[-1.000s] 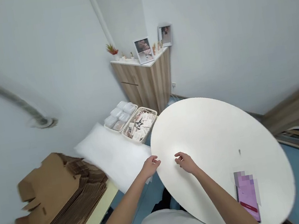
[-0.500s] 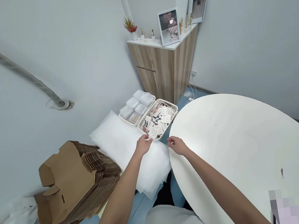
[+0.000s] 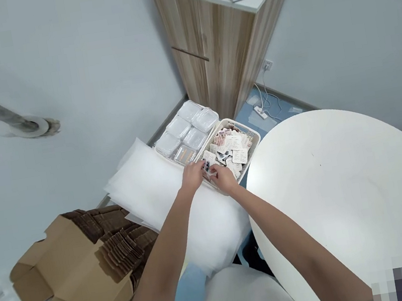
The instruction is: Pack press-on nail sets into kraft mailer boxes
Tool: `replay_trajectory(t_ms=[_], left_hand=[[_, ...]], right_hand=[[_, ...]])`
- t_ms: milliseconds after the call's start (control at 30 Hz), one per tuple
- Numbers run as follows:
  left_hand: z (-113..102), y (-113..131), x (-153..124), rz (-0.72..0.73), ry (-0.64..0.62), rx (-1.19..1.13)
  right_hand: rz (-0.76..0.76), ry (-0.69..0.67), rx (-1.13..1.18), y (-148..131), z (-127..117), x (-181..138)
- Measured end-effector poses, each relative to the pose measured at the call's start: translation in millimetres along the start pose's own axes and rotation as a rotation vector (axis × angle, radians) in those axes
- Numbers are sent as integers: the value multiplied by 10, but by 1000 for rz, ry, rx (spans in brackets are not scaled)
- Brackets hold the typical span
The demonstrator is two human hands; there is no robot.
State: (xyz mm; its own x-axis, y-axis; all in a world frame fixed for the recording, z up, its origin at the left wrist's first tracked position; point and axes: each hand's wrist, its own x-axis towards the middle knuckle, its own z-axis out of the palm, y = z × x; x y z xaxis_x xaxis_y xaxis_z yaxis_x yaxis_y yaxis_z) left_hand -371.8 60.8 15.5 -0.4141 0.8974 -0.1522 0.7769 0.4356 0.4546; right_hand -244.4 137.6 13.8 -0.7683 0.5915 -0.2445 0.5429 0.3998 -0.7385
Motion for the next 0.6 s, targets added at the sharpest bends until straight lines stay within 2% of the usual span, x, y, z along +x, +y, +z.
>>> replay_trajectory(t_ms=[367,600], left_hand=[[-41,38,35,24,-68,41],[-164,221,-13,-8,79,-43]], right_hand=[[40,19,-73,-21,159,86],[43,63,7,-67,-7,2]])
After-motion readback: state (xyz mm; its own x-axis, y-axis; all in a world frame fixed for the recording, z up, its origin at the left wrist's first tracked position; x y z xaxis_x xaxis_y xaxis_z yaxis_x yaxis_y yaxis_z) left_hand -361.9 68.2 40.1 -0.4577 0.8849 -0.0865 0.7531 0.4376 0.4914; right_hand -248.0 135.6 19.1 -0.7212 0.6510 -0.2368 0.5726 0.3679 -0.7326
